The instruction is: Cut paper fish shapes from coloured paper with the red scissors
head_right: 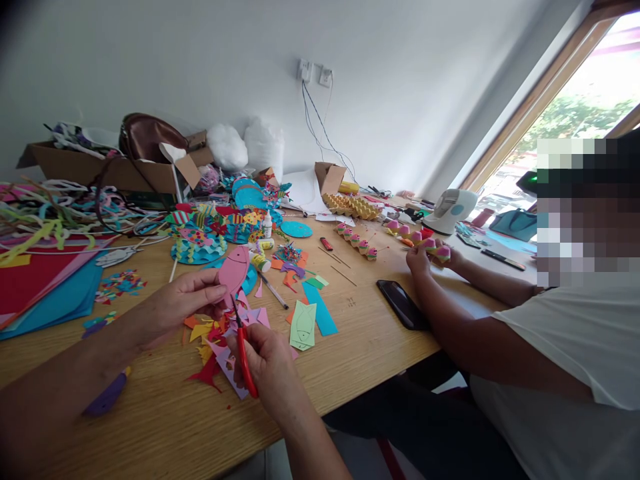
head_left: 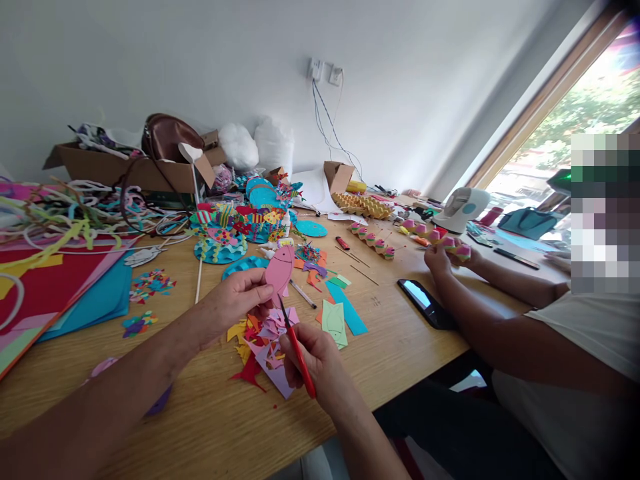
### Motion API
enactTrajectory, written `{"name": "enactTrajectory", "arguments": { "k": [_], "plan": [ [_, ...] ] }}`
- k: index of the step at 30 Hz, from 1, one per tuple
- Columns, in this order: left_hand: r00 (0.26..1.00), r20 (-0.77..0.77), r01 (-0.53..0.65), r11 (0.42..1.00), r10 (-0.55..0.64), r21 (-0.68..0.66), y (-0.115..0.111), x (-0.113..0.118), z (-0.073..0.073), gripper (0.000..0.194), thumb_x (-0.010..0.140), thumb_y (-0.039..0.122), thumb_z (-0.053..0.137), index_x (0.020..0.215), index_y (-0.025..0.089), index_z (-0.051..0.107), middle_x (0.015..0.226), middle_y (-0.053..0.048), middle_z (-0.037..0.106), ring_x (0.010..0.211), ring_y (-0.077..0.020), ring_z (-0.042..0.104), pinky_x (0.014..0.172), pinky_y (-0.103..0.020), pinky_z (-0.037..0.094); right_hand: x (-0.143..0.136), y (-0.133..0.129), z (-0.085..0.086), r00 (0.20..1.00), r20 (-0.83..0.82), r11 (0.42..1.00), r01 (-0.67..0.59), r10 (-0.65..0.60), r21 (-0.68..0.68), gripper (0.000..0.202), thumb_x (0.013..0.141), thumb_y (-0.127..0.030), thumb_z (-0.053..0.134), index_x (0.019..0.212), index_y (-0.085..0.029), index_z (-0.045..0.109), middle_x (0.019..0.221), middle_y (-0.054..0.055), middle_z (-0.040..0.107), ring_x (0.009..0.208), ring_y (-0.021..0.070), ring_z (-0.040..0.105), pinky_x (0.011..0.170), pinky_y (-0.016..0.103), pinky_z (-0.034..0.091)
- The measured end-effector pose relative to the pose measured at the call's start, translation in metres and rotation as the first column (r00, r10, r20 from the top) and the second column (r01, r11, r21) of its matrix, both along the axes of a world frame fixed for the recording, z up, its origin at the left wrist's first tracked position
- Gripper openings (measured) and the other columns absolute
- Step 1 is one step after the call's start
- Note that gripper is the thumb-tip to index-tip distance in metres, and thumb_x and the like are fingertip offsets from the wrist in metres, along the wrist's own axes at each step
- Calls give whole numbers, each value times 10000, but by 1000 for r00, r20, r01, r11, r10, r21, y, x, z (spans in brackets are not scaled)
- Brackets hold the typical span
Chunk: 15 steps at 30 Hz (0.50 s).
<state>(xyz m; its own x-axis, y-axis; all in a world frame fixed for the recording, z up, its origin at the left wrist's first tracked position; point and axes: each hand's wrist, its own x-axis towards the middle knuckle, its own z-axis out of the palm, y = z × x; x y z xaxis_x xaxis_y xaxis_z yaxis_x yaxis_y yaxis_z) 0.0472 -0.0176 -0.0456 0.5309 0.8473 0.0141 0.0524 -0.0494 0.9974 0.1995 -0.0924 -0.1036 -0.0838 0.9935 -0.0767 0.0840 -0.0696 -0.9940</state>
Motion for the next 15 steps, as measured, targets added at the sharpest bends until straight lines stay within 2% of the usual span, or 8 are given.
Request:
{"name": "enactTrajectory", "arguments": {
  "k": [9, 15],
  "plan": [
    [1000, 20, -6, 1000, 6, -22, -1, 2, -1, 191, 735, 365, 621, 721, 179, 582, 648, 31, 576, 588, -114, 539, 587, -248, 458, -2, -1, 6, 1000, -23, 1000, 8, -9, -24, 418, 752, -568, 580, 617, -193, 451, 426, -57, 483, 351, 64, 398, 364, 180, 300],
    [1000, 10, -16, 999, 17, -43, -3, 4, -1, 179, 720, 352, 629, 715, 179, 584, 650, 25, 586, 600, -118, 547, 607, -255, 466, 4, -2, 1, 1000, 18, 1000, -2, 2, 2, 408, 775, -550, 570, 611, -194, 457, 437, -53, 468, 361, 71, 403, 370, 186, 292]
  ]
}}
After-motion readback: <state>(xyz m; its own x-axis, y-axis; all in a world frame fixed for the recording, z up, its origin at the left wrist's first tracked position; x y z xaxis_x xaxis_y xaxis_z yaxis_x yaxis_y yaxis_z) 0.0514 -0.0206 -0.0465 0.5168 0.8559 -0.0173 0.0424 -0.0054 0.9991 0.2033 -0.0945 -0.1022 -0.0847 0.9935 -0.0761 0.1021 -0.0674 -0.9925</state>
